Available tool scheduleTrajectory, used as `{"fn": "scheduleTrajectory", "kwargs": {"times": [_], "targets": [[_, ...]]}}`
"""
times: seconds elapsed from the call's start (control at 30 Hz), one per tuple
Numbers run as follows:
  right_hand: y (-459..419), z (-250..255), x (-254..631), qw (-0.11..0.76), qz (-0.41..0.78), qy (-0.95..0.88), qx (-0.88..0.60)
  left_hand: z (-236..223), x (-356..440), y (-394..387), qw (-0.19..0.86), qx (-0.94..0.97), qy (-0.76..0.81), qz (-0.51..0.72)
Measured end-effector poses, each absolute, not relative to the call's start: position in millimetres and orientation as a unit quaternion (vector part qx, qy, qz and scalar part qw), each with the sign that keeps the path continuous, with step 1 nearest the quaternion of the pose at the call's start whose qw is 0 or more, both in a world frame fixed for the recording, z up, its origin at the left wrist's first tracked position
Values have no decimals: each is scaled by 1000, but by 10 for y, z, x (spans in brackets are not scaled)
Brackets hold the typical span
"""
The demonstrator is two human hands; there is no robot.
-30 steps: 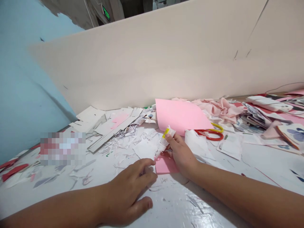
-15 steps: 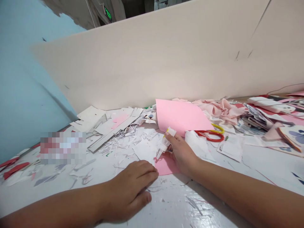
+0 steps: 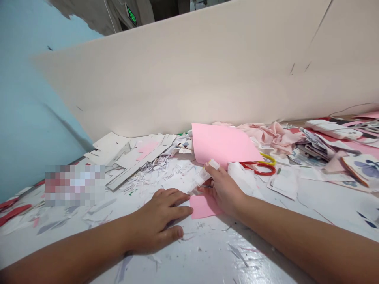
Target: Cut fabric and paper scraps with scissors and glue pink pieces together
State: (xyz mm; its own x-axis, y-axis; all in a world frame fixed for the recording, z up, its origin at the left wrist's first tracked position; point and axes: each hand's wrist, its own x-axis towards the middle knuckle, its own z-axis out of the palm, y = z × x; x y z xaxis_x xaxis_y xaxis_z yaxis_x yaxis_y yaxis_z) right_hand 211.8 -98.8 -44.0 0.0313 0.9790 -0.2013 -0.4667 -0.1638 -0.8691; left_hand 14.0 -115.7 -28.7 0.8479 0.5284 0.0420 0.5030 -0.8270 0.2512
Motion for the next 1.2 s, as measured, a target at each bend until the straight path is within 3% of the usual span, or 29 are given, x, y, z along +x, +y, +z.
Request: {"fn": "scheduleTrajectory", "kwargs": {"times": [1.2], "targets": [[-1001,-493,2094,579,609,-358,-407,-400,110,-1178,84,936,340,42]]}}
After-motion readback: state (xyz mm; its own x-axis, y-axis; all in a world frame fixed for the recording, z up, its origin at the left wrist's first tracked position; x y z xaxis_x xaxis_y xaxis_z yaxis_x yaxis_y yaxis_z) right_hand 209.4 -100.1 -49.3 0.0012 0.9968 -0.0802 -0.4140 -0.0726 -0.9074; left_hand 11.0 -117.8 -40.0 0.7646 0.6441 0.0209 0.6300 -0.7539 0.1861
